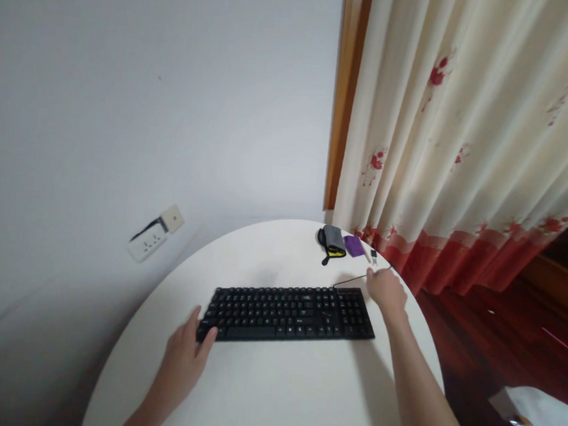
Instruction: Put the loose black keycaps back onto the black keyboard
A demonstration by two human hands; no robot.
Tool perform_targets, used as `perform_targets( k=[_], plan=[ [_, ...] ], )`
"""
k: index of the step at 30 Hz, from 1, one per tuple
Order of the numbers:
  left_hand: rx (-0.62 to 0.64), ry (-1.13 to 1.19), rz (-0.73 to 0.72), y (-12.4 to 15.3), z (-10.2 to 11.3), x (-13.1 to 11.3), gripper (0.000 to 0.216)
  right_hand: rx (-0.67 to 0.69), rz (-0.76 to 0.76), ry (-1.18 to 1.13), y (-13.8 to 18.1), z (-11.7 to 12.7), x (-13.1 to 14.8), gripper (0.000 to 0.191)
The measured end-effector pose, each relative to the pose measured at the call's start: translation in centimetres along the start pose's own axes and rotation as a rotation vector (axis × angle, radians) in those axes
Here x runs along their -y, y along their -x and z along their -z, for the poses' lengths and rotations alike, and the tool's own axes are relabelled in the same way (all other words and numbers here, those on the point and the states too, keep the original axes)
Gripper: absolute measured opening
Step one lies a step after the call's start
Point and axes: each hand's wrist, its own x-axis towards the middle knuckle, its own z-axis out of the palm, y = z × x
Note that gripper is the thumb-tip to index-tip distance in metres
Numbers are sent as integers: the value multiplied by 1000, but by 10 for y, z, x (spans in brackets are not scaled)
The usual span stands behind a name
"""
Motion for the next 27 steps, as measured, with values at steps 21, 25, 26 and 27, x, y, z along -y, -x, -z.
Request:
perform_targets(
  k=[21,25,26,27],
  plan=[
    [136,-114,-11,23,12,-22,64,104,355,34,-87,-108,143,61],
    [160,-92,21,24,14,-24,63,172,506,24,-36,-151,211,64],
    [164,-88,29,24,15,-25,63,187,532,20,-17,-162,230,64],
    [169,-86,34,24,16,-26,63,201,552,13,3,-172,249,65]
  ],
)
